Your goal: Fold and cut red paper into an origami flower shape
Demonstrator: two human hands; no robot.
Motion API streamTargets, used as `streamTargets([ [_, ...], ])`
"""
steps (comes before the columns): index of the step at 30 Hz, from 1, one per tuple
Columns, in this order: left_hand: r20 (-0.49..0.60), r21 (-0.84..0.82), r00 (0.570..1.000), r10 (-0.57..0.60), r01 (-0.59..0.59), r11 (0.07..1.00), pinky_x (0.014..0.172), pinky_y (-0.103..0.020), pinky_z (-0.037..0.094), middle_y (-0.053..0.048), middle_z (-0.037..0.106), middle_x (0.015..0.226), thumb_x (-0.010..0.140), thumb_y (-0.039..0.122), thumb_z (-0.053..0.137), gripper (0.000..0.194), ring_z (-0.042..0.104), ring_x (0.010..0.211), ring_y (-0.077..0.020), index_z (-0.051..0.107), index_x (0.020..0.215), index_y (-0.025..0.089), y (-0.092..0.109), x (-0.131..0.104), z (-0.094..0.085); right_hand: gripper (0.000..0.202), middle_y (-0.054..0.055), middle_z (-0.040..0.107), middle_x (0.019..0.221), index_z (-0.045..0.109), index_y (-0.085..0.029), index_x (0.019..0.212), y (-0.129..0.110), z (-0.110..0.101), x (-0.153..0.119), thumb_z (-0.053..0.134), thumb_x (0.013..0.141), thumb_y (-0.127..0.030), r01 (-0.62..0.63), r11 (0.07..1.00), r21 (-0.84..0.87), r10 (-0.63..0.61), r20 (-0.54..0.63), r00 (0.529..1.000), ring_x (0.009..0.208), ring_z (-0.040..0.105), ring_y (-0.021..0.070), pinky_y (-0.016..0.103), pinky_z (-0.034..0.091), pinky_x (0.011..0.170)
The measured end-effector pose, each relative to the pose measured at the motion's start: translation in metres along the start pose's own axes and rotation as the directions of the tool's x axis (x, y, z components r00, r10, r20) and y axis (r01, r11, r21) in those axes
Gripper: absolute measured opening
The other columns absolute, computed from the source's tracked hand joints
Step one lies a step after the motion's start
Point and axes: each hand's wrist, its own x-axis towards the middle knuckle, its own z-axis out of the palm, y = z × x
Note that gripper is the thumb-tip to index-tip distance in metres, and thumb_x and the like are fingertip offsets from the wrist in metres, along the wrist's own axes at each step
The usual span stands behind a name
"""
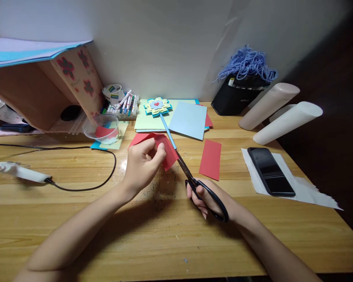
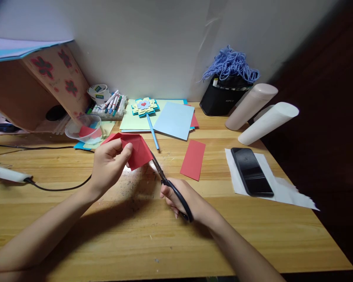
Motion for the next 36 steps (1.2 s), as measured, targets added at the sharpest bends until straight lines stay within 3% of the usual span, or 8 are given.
streamTargets([
  [23,0.003,-0.046,1.0,-0.021,0.021,0.999,0.042,-0.023,0.026,0.005,0.034,0.048,0.082,0.028,0.05,0.036,0.033,0.044,-0.0073,0.034,0.051,0.018,0.0033,0.0001,-0.0039,0.059,-0.009,0.041,0.043,0.049,-0.017,0.077,0.0034,0.0002,-0.0001,0.048,0.069,-0.076,-0.023,1.0,-0.009,0.022,-0.065,0.998,0.031,0.035,0.0048,0.016,0.034,0.031],
  [32,0.018,-0.084,0.998,-0.06,0.062,0.995,0.043,-0.023,0.027,0.004,0.036,0.049,0.082,0.028,0.05,0.034,0.034,0.046,-0.0078,0.038,0.052,0.018,0.0048,0.0007,-0.0042,0.06,-0.008,0.042,0.045,0.047,-0.017,0.078,0.0021,-0.0005,-0.0022,0.045,0.069,-0.077,-0.008,0.999,-0.034,0.007,-0.025,1.0,0.033,0.036,0.0053,0.017,0.034,0.033],
  [36,0.092,-0.096,0.99,-0.106,0.115,0.989,0.042,-0.022,0.029,0.003,0.041,0.048,0.081,0.027,0.05,0.032,0.039,0.044,-0.0081,0.04,0.052,0.018,0.0097,0.0007,-0.0041,0.063,-0.007,0.04,0.05,0.043,-0.018,0.08,-0.0031,0.002,-0.0031,0.038,0.069,-0.08,0.009,1.0,-0.03,-0.008,0.037,0.999,0.039,0.038,0.0058,0.018,0.038,0.039],
])
